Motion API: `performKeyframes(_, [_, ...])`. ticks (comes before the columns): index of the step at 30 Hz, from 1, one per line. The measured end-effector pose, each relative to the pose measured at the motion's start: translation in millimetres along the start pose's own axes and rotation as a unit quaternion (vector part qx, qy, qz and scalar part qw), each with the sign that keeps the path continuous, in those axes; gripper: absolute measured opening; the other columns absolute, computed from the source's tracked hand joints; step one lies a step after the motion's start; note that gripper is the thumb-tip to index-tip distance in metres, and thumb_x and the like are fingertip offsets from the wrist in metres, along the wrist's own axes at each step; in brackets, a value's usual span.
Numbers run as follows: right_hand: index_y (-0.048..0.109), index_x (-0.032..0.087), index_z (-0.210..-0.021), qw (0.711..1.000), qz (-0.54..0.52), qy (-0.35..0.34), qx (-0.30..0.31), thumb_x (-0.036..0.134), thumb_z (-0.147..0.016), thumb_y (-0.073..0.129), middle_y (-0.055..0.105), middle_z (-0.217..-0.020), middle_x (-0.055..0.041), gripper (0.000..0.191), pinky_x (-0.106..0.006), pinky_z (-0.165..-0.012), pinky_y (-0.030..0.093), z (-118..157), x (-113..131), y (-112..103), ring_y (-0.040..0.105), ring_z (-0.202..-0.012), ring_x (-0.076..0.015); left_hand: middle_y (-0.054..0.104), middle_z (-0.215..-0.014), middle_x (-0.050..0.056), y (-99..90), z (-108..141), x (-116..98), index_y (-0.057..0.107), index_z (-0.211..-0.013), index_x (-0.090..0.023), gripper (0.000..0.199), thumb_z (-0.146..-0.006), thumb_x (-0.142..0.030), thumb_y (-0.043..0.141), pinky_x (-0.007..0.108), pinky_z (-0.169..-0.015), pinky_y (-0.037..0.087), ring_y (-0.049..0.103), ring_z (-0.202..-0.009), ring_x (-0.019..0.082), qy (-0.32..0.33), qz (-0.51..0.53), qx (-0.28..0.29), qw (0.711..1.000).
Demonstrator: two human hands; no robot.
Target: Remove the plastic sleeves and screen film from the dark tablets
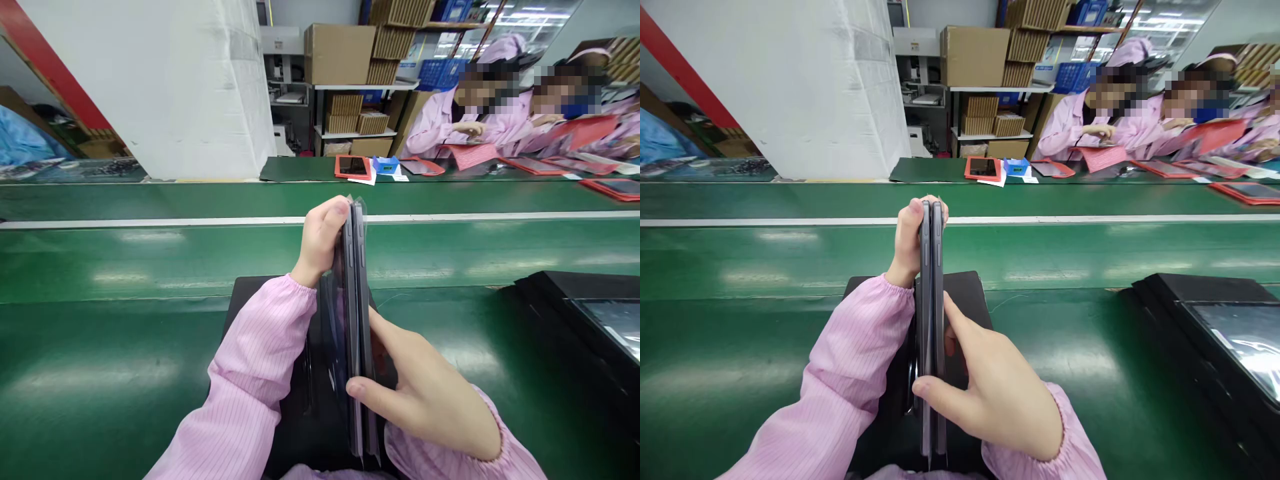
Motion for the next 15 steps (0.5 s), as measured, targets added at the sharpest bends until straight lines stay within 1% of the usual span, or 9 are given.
performKeyframes(2, [0.025, 0.026, -0.157, 0.999, -0.032, 0.014, 0.006, 0.033, -0.088, 0.065, 0.063, -0.083, 0.0033, 0.080, -0.028, -0.060, 0.048, 0.0, -1.4, 2.0, 0.057, -0.066, -0.0163, 0.046, -0.065, 0.000, 3.1, 0.8, -2.8, 0.047, -0.063, -0.021, 0.063, -0.088, -0.078, 0.045, 0.031, -0.058, 0.036, 0.043, -0.058, 0.014, 0.001, -0.003, 0.010, 1.000])
performKeyframes(4, [0.017, 0.022, -0.160, 0.998, -0.060, 0.031, -0.001, 0.034, -0.086, 0.066, 0.062, -0.083, 0.0027, 0.090, -0.028, -0.059, 0.048, -0.2, -3.7, 2.4, 0.057, -0.066, -0.0167, 0.044, -0.064, 0.000, 6.6, 1.7, -4.8, 0.048, -0.064, -0.021, 0.062, -0.088, -0.078, 0.044, 0.031, -0.057, 0.034, 0.040, -0.057, 0.014, -0.004, -0.006, 0.023, 1.000])
performKeyframes(7, [0.011, 0.018, -0.161, 0.997, -0.069, 0.041, -0.016, 0.033, -0.083, 0.067, 0.060, -0.081, 0.0024, 0.098, -0.028, -0.057, 0.046, -1.1, -5.0, 1.8, 0.057, -0.066, -0.0171, 0.042, -0.062, -0.001, 10.5, 3.3, -7.4, 0.051, -0.067, -0.021, 0.061, -0.089, -0.077, 0.044, 0.031, -0.057, 0.032, 0.036, -0.056, 0.014, -0.005, -0.006, 0.038, 0.999])
performKeyframes(11, [0.012, 0.022, -0.161, 0.997, -0.070, 0.032, -0.009, 0.023, -0.080, 0.067, 0.053, -0.070, 0.0076, 0.098, -0.024, -0.050, 0.039, -1.9, -2.3, 2.4, 0.051, -0.056, -0.0135, 0.043, -0.064, -0.001, 13.4, 4.9, -10.8, 0.053, -0.069, -0.021, 0.058, -0.091, -0.075, 0.045, 0.031, -0.057, 0.032, 0.037, -0.058, 0.014, 0.000, -0.010, 0.046, 0.999])
performKeyframes(13, [0.013, 0.026, -0.160, 0.998, -0.062, 0.030, -0.014, 0.019, -0.078, 0.065, 0.052, -0.068, 0.0087, 0.097, -0.023, -0.050, 0.039, -1.0, -2.0, 0.6, 0.049, -0.054, -0.0128, 0.045, -0.064, -0.001, 13.4, 5.4, -11.9, 0.053, -0.069, -0.021, 0.059, -0.090, -0.075, 0.045, 0.031, -0.059, 0.034, 0.039, -0.059, 0.014, -0.002, -0.024, 0.037, 0.999])
performKeyframes(15, [0.016, 0.028, -0.159, 0.998, -0.052, 0.025, -0.019, 0.018, -0.077, 0.063, 0.053, -0.069, 0.0080, 0.095, -0.023, -0.051, 0.041, 0.6, -2.5, -1.2, 0.050, -0.055, -0.0136, 0.046, -0.065, 0.000, 13.2, 5.9, -12.0, 0.053, -0.068, -0.021, 0.060, -0.091, -0.075, 0.043, 0.031, -0.059, 0.035, 0.040, -0.059, 0.014, -0.008, -0.038, 0.027, 0.999])
Point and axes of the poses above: each hand's wrist, its own z-axis away from the middle knuckle, its own y-axis out of the palm, x = y × z, the point moved 8 cm from there along -z, towards the middle knuckle
